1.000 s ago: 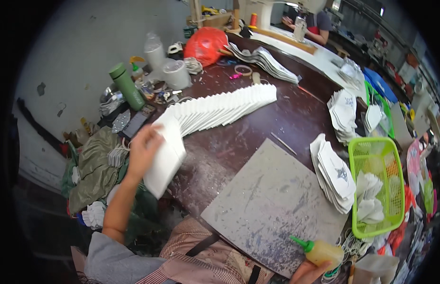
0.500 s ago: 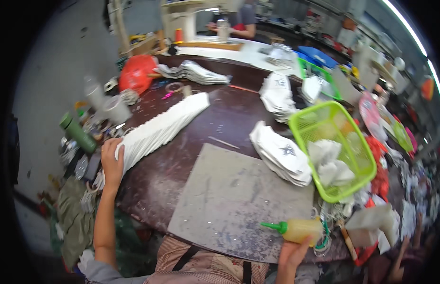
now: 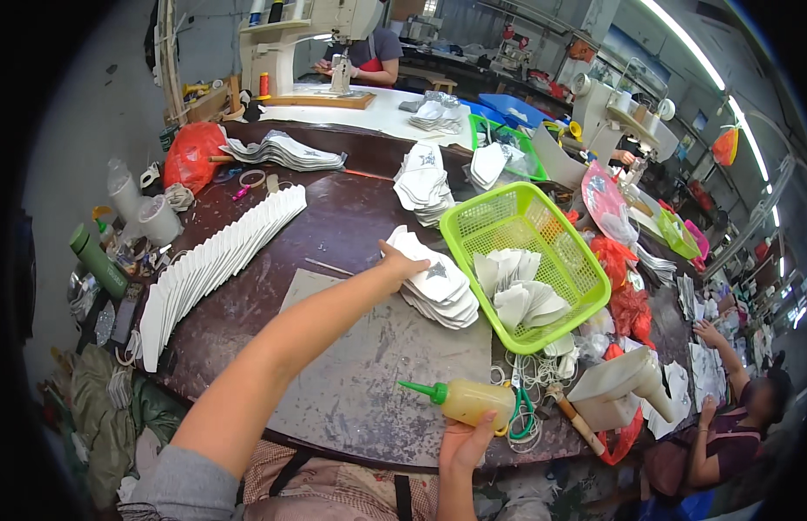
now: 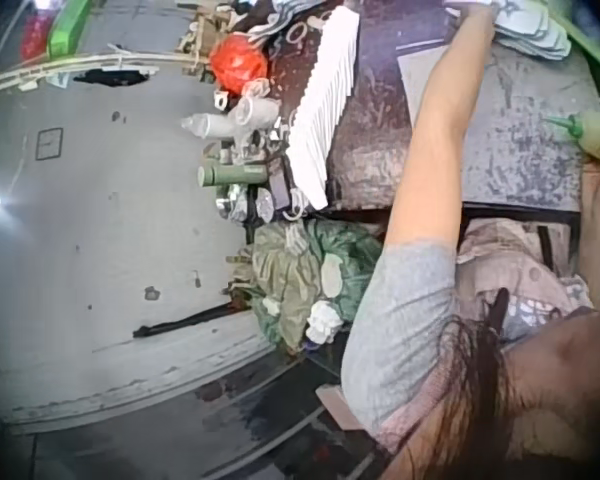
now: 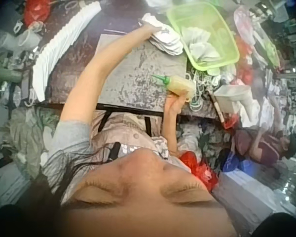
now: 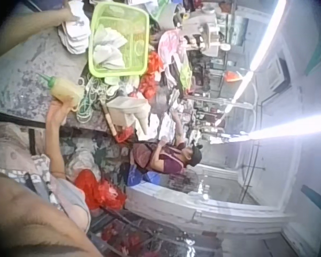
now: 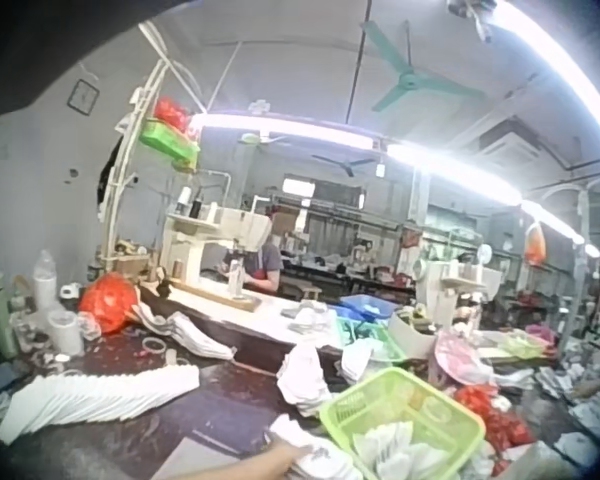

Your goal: The person applies glue from a squeeze bottle along the edges of white fabric pieces on a work table. They repeatedly pick up a piece, apply glue, and place it back on the table. The workspace contains stacks of fabric pieces, a green basket, and other sewing supplies.

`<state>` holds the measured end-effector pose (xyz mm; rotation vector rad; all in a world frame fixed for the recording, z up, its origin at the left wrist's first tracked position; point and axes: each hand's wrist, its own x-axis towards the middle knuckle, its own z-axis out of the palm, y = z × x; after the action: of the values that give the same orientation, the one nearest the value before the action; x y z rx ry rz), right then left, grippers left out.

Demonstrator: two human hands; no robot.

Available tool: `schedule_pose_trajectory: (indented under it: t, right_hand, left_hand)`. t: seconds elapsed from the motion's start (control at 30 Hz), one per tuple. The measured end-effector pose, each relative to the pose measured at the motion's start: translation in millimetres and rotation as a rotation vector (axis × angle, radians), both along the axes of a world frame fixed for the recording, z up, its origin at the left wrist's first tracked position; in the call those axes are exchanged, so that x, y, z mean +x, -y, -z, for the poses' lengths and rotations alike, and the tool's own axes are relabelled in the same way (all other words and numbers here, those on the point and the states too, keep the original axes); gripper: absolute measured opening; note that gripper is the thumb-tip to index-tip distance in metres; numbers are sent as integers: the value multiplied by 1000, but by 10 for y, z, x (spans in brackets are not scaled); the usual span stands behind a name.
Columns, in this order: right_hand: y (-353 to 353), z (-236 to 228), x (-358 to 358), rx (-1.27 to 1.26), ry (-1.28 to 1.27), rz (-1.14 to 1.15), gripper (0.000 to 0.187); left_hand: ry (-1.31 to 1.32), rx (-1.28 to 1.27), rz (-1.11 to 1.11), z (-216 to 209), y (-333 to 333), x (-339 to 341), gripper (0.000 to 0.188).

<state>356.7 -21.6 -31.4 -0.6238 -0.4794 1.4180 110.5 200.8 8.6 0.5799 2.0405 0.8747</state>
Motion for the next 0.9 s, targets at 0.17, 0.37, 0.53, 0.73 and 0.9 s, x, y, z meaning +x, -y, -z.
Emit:
schedule_pose_trajectory:
  t: [0.17,0.37,0.53,0.73,0.9]
  right_hand:
    - [-9,2,-30,-8,-62,-51,61]
    - [46,-44,117,-64,-337,-9,62]
    - [47,-125,111,-82,-382,95,63]
    - [39,79,171,-51,-486,-68,63]
    - [43,-63,108,-81,-456,31,64]
  left_hand:
    - [383,491,-306,162,156,-174,118]
    - [488,758,301,-969,963,-1059,57]
    - [-58,268,1323,-1771,950,-1032,53]
    - [-318,226,1802,-844,111,-262,58]
    - [-647,351,1703,-709,36,-11,71]
